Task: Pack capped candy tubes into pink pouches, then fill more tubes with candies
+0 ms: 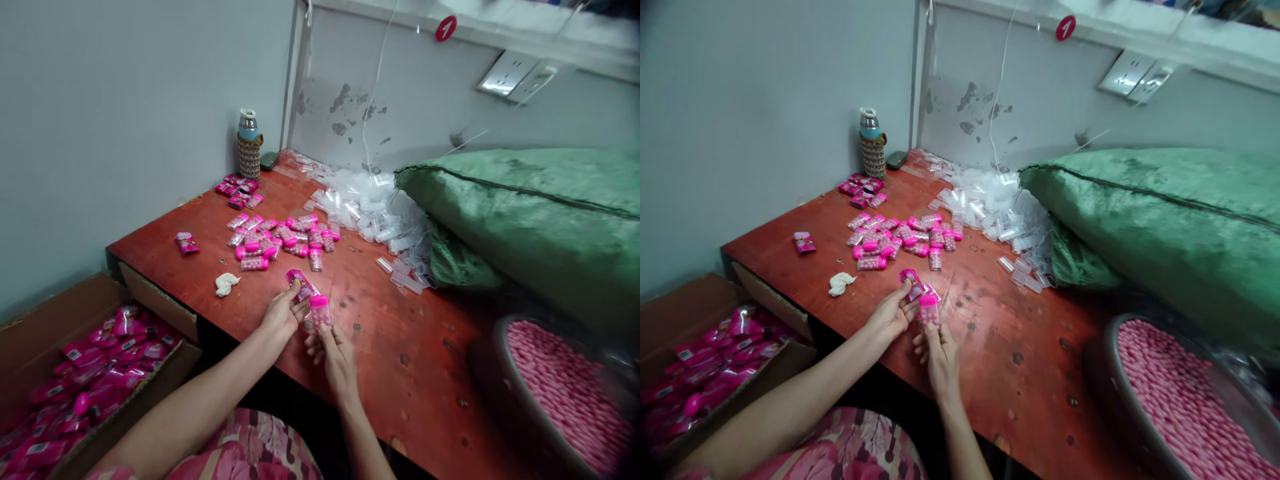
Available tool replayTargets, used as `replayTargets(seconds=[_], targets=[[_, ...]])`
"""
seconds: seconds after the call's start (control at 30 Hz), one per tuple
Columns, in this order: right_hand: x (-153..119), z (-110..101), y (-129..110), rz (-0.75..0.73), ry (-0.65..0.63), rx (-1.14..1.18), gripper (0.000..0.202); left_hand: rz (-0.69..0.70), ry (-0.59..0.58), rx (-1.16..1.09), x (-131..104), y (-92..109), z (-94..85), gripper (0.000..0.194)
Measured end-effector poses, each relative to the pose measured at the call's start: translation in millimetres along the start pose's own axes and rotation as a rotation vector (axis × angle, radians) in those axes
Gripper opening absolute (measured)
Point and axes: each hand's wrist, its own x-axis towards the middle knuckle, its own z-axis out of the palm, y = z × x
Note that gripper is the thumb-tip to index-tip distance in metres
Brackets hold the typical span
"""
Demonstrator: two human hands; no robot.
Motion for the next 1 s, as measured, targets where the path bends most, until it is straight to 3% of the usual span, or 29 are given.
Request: replayTargets(seconds=[0.13,0.47,0.7,0.83,1.0], targets=[[0,4,3,-0.011,0.043,0.064,0.03,0.034,-0.067,-0.02,-7,-5,4.2,0.007],[-2,4,6,-0.037,0.077,0.054,0.03,0.038,-0.093,0.022,-12,-13,6.0,0.01],[1,4,13,-0.035,-0.007,0.128,0.03,0.143,-0.26,0.251,-12,-16,2.8,0.025],[3,5,14,-0.038,0.034,0.102,0.03,0.153,-0.363,0.362,-14,-13,2.6,0.027],[4,6,15,-0.072,0.09,0.045,0.03,0.114,-0.373,0.481,-14,-12,3.5,0.026]])
